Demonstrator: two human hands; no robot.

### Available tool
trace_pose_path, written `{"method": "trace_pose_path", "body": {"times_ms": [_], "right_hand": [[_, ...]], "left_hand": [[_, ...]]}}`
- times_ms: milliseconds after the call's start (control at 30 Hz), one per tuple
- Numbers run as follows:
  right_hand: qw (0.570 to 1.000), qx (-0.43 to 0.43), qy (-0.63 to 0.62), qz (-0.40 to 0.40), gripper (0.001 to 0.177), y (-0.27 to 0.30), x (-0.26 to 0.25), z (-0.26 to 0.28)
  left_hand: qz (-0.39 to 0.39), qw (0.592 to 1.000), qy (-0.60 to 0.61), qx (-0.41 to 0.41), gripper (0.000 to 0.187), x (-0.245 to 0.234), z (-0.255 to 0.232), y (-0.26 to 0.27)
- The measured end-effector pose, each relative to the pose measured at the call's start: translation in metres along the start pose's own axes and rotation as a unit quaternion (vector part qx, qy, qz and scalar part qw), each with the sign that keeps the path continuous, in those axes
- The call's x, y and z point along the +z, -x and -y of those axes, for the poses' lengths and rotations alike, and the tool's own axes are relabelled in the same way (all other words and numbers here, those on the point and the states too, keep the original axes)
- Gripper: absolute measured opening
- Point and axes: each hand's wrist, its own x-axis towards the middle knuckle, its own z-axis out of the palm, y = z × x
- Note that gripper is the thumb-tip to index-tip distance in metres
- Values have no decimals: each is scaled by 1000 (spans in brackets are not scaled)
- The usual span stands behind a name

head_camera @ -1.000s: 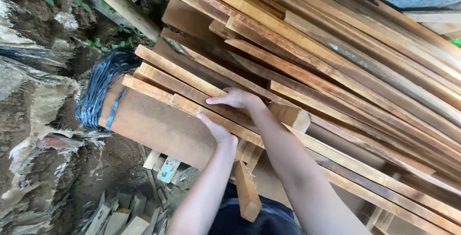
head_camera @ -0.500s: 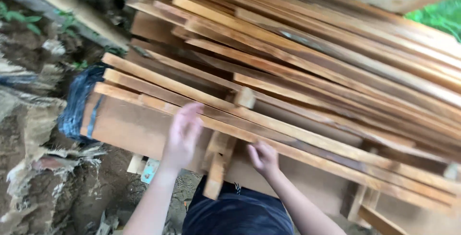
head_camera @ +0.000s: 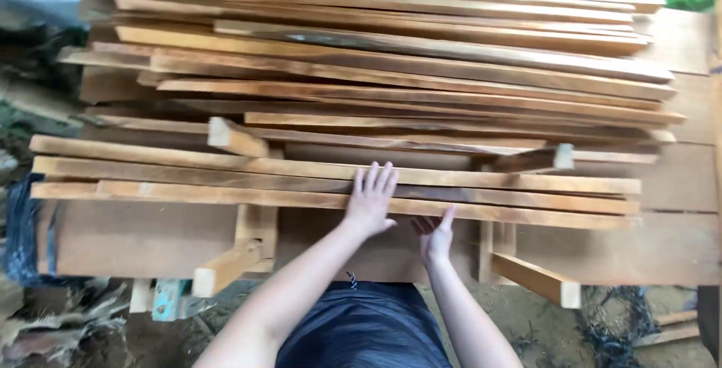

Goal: Organizing and tying together long wooden planks into bundles.

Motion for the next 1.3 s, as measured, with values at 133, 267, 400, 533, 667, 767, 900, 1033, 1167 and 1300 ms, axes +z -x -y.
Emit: {"method": "trace_pose_path", "body": {"times_ms": [133,267,400,533,667,767,900,1033,1167,1300], "right_hand": [[990,57,-124,-44,115,35,51,66],[969,42,-222,-105,99,-22,28,50],[971,37,-204,-118,105,-53,12,31],[965,5,-224,-140,99,-53,15,26],[962,8,-215,-171,99,-54,17,20],[953,9,-208,-218,97,-63,19,14],[933,-5,-208,-292,106,-24,68,56],[933,-11,-208,-294,104,-27,64,50],[982,51,-108,-147,107,-18,41,59],[920,257,261,136,126,59,41,126]], "left_hand": [[31,999,-41,1,131,13,6,-25],[26,1000,-17,2,135,30,18,-37],[-18,999,-18,19,134,41,23,-37],[-48,998,-32,-7,132,35,10,-18],[-46,996,-76,-14,130,51,9,-17],[-73,994,-82,-3,129,55,11,-16],[-84,993,-83,4,129,55,13,-18],[-69,995,-76,-3,130,50,12,-21],[-37,996,-76,-20,133,55,15,-23],[-55,994,-91,-14,133,67,11,-17]]}}
